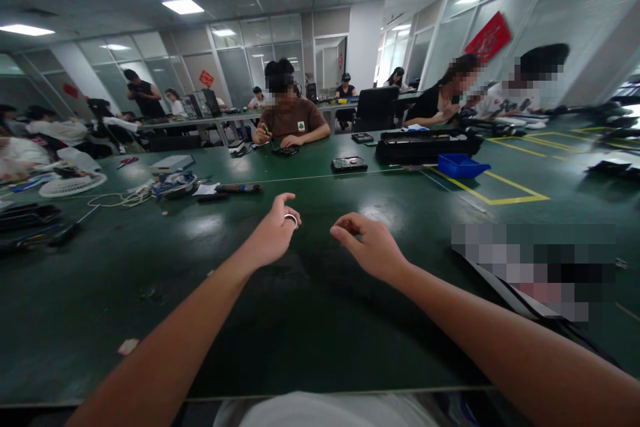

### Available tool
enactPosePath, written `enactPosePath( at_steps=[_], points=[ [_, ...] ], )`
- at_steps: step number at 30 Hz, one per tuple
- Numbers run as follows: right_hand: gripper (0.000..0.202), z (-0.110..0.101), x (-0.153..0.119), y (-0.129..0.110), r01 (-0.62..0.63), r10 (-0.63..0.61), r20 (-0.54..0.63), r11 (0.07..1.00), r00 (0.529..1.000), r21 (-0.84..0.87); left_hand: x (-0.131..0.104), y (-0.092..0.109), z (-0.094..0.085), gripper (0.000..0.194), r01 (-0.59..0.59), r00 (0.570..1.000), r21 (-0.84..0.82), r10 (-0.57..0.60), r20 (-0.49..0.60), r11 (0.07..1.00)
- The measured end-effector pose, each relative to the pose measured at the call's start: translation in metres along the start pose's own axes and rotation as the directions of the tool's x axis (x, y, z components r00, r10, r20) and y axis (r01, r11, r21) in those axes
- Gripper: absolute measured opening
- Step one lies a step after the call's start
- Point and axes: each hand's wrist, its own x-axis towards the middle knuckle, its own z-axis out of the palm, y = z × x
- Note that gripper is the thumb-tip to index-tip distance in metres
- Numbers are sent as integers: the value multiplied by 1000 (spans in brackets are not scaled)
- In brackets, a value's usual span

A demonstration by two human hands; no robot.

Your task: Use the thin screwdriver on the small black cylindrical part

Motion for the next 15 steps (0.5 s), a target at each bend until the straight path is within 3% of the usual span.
enactPosePath(
  at_steps=[3, 8, 11, 15],
  points=[
    [22, -1, -1, 0, 4, -4, -25, 1000, 1000, 3, -5, -12, 17, 47, 3, 999, 55, -6, 48, 998],
    [21, 0, -5, 1, 39, -34, -61, 997, 998, 71, -12, -35, 21, 57, -43, 996, 163, 29, 89, 986],
    [25, 2, -7, 4, 52, -40, -72, 982, 997, 180, -11, -44, 19, 42, -67, 997, 169, 59, 53, 983],
    [25, 4, -7, 5, 57, -40, -80, 973, 996, 223, -7, -49, 20, 29, -83, 993, 94, 74, 95, 992]
  ],
)
